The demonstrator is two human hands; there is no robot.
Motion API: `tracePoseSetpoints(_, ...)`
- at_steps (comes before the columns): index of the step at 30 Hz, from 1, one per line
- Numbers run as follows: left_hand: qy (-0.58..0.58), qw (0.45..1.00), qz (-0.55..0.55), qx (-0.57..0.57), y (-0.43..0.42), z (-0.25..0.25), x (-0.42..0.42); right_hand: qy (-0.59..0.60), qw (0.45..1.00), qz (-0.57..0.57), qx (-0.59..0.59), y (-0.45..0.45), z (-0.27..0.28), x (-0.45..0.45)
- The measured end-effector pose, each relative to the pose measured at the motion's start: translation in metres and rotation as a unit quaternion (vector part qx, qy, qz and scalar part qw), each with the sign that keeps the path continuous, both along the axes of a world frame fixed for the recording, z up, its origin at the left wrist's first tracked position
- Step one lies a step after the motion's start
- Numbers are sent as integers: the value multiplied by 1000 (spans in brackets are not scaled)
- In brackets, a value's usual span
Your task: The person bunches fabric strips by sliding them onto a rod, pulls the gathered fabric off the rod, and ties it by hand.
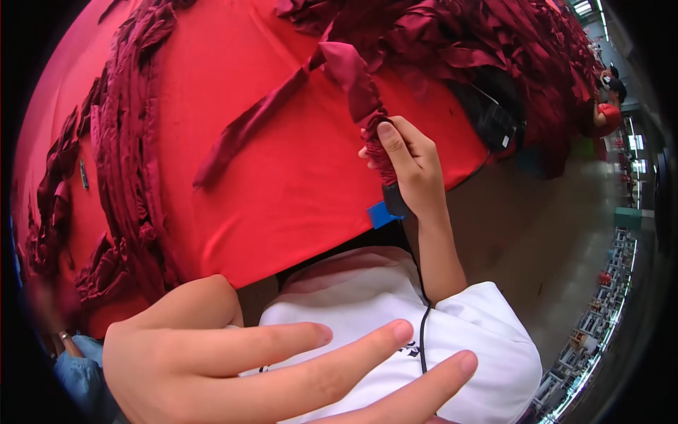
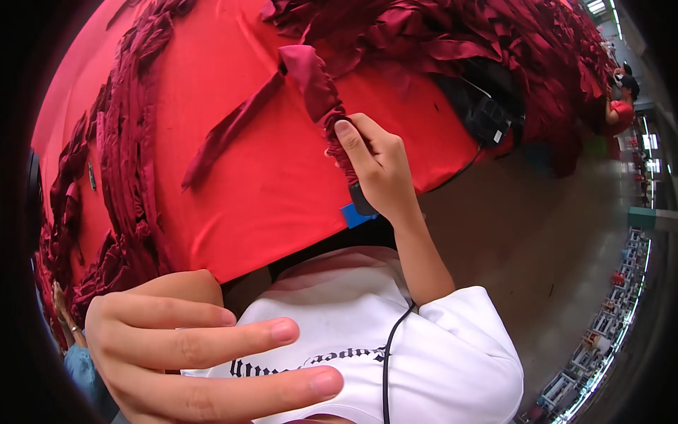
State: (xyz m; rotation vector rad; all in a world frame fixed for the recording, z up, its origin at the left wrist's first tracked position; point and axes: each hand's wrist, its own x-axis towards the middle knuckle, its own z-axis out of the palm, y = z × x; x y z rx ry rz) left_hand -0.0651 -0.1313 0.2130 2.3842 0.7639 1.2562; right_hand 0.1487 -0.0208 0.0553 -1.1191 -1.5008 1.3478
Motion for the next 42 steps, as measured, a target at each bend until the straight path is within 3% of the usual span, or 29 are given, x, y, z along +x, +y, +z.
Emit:
tracePoseSetpoints(1,-4,999,26,-28,-5,1,2,-9,1000,-2,-2,1,-2,1)
tracePoseSetpoints(3,188,946,-263,-10,50,47,-15,30,999,-34,3,-2,0,-6)
tracePoseSetpoints(4,178,956,-232,-28,40,51,-14,47,998,-34,2,-2,-1,-7)
tracePoseSetpoints(5,110,973,-153,-129,17,41,-25,43,998,-40,2,0,0,-3)
tracePoseSetpoints(11,196,931,-161,-261,31,81,-40,-4,1000,-1,6,2,-2,0)
tracePoseSetpoints(42,193,937,-102,-274,31,75,-78,9,1000,-24,2,1,-1,-5)
